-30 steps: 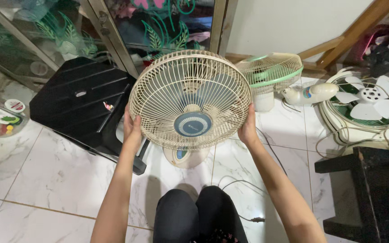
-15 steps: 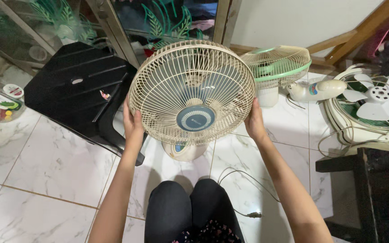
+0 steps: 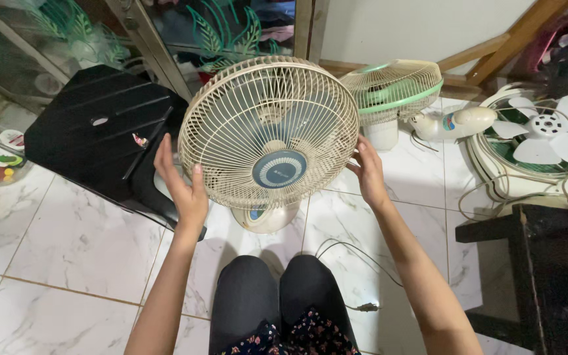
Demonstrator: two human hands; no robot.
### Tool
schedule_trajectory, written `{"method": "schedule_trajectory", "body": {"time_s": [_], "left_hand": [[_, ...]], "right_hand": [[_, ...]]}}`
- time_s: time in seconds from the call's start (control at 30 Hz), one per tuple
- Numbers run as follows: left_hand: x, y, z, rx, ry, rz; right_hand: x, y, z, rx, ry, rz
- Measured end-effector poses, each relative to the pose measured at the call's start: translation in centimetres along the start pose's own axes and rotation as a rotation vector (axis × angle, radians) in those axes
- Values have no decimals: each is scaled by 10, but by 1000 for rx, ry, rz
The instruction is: The person assembles an electric fan by attaching the front grille to the fan head and then securing it with a screwdriver. The person also moves a second fan on the floor and places it on the table.
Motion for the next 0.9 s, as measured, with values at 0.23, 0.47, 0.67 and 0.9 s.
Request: {"method": "schedule_trajectory", "body": {"time_s": [0.23,0.47,0.67,0.9], "left_hand": [[-10,44,-4,-180,-81,20],[-29,83,-3,-287,-71,126],[-49,103,-15,-377,-134,191],[-104,138,-65,-618,-263,172]], "right_hand": [[18,-13,-8,-18,28,-95],[19,-23,-14,-15,13,-116],[27,-22,-20,10,18,-148],[63,-9,-25,10,138,-246]]}}
Point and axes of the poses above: each hand's wrist, its own z-axis towards the middle knuckle, its own x-axis out of the back of the hand, y = z × x, the point moved 6 cm from there along z, towards the middle knuckle, and after that the axes turned 12 degrees about y, right-handed, at the moved point
